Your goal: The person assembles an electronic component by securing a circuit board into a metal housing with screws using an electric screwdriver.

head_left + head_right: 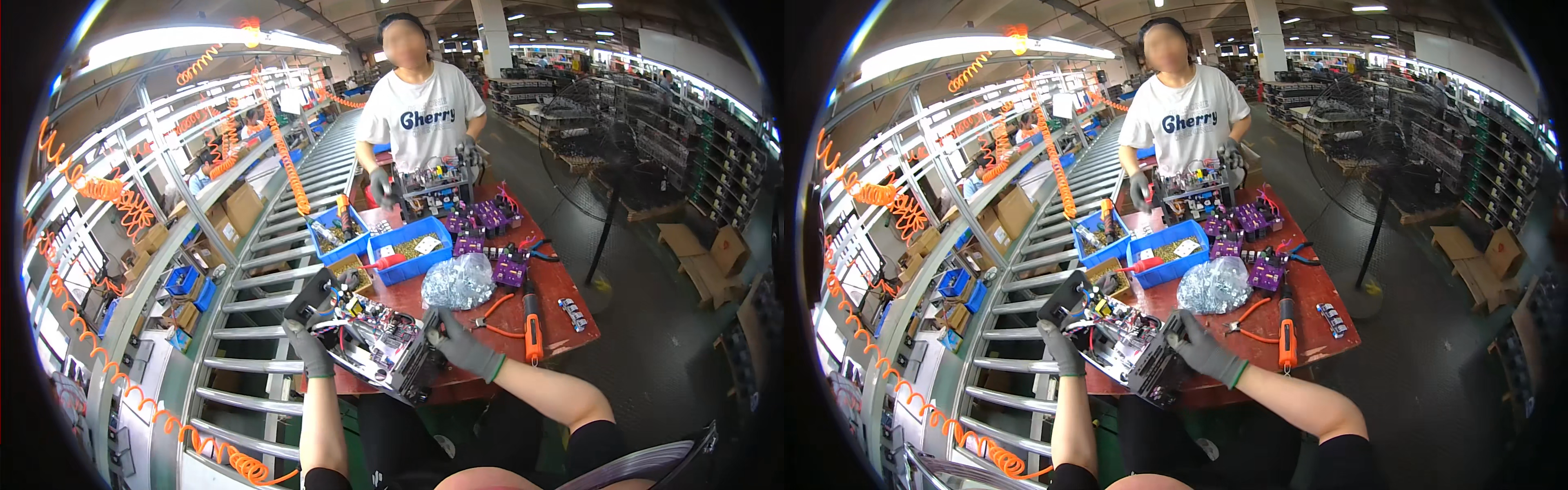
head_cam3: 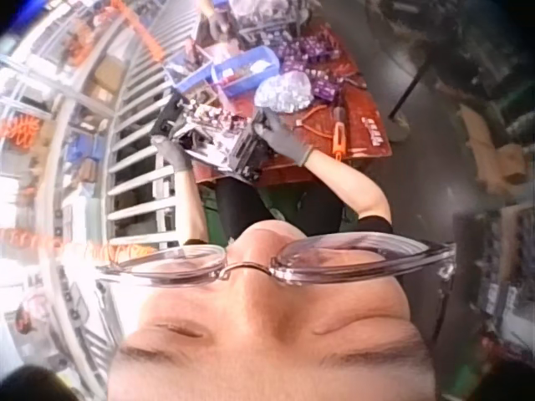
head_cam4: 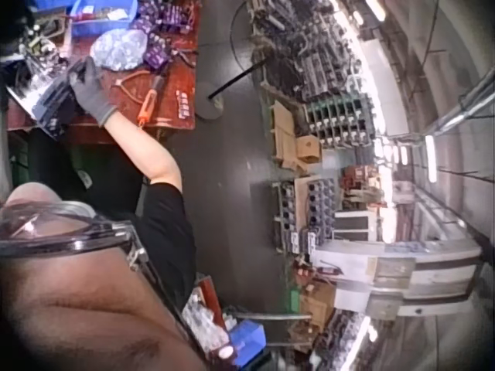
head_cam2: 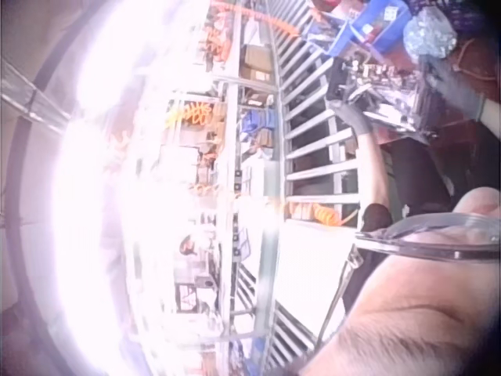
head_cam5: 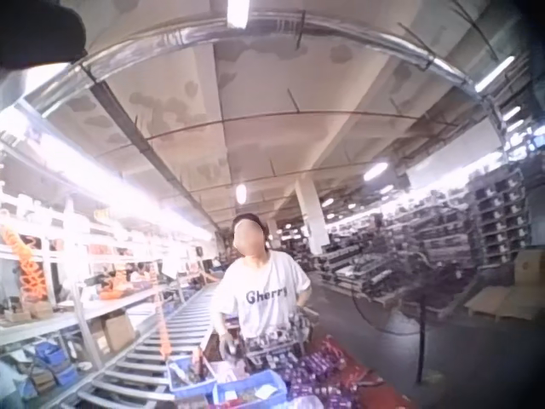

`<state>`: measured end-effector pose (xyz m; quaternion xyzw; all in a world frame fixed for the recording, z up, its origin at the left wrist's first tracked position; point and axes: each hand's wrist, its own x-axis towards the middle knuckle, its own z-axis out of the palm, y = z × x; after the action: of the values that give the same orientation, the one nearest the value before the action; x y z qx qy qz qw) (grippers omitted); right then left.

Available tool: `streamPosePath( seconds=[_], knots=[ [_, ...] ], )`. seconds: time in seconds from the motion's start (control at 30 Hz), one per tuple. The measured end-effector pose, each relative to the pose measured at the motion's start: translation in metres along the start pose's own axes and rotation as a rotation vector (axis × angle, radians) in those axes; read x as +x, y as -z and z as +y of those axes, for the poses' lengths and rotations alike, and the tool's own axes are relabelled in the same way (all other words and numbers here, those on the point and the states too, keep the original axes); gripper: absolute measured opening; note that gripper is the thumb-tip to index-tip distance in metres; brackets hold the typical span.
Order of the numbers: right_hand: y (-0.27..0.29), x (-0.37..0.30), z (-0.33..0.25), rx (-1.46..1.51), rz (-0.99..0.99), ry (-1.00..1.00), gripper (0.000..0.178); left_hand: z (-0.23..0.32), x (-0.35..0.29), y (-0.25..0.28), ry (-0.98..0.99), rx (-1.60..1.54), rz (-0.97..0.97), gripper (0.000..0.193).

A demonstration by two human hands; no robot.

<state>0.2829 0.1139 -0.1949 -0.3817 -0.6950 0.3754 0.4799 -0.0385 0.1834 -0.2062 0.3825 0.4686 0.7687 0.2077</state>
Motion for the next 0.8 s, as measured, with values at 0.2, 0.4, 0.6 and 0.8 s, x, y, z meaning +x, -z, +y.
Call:
streamPosePath(
  seconds=[0.2, 0.4, 0.6, 0.8],
  knots=[
    [-0.038, -0.004, -0.018, 0.097, 0.126, 0.160, 0.031, -0.019, 0.048, -0.001, -0.035, -0.128, -0.077, 0.053],
    [-0.064, -0.011, -0.029, 0.122, 0.117, 0.072, 0.029, -0.035, 0.063, 0.004, 0.078, -0.323, -0.146, 0.038],
    [-0.073, -0.017, -0.033, 0.120, 0.104, 0.010, 0.031, -0.030, 0.061, -0.003, 0.081, -0.277, -0.160, 0.032],
    [-0.085, -0.019, -0.042, 0.250, 0.040, -0.060, 0.025, -0.037, 0.070, 0.005, 0.080, -0.292, -0.210, 0.039]
  ],
)
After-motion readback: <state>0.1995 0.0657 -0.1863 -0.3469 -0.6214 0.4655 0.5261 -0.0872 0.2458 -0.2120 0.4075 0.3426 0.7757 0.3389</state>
